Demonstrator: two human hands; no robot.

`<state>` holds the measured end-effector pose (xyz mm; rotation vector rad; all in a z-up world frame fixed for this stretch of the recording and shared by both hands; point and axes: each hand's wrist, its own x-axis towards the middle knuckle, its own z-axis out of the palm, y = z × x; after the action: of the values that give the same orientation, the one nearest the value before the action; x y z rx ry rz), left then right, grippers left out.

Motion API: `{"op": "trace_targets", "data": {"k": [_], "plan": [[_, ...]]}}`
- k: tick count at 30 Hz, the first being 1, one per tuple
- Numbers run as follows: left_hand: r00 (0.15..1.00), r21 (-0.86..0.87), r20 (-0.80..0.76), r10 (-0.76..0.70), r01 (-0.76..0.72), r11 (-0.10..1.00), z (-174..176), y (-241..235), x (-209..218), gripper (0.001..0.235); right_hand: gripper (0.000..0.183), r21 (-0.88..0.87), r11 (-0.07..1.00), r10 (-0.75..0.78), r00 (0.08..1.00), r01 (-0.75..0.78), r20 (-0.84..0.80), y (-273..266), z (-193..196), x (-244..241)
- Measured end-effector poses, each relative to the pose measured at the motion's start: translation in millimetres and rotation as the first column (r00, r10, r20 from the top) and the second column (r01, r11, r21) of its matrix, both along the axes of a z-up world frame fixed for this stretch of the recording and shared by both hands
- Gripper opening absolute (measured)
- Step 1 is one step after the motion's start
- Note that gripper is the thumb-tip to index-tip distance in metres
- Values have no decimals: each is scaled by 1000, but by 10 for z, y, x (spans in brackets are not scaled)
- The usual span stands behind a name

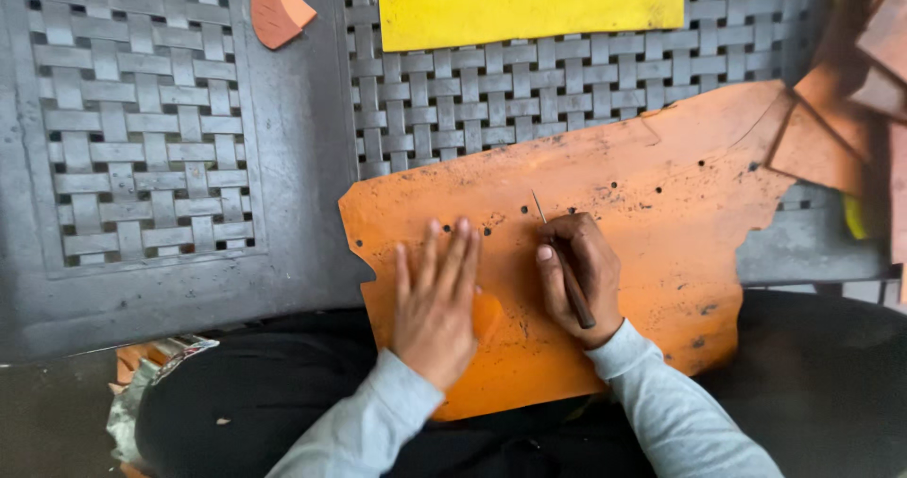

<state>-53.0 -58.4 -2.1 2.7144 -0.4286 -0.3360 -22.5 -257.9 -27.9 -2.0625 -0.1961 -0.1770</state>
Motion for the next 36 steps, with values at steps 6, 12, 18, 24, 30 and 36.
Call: {"op": "trace_targets", "data": {"k": [6, 12, 18, 24, 30, 36], "plan": [[981, -247, -190, -30, -18, 969, 18, 40, -278, 56, 10, 18, 1000, -13, 1000, 13, -9, -16, -3, 32], [976, -427, -203, 85, -166, 889, -125, 426, 78, 42, 12, 151, 988, -19, 998, 27, -53, -12, -94, -9], [977, -537, -189, 99, -187, 822, 58, 498, 450, 41, 15, 163, 983, -75, 997, 79, -31, -105, -38, 9], [978, -574, -211, 4, -127, 809, -25, 327, 866, 26, 15, 132, 987, -100, 994, 92, 52, -246, 22, 70], [974, -610, -221, 42, -171, 774, -93, 76, 1042, 50, 13, 24, 999, -29, 1000, 29, 10, -192, -16, 107], [986, -498, -32, 161, -156, 853, -173, 202, 1068, 46, 21, -172, 981, 121, 975, -89, 188, -121, 43, 136]]}}
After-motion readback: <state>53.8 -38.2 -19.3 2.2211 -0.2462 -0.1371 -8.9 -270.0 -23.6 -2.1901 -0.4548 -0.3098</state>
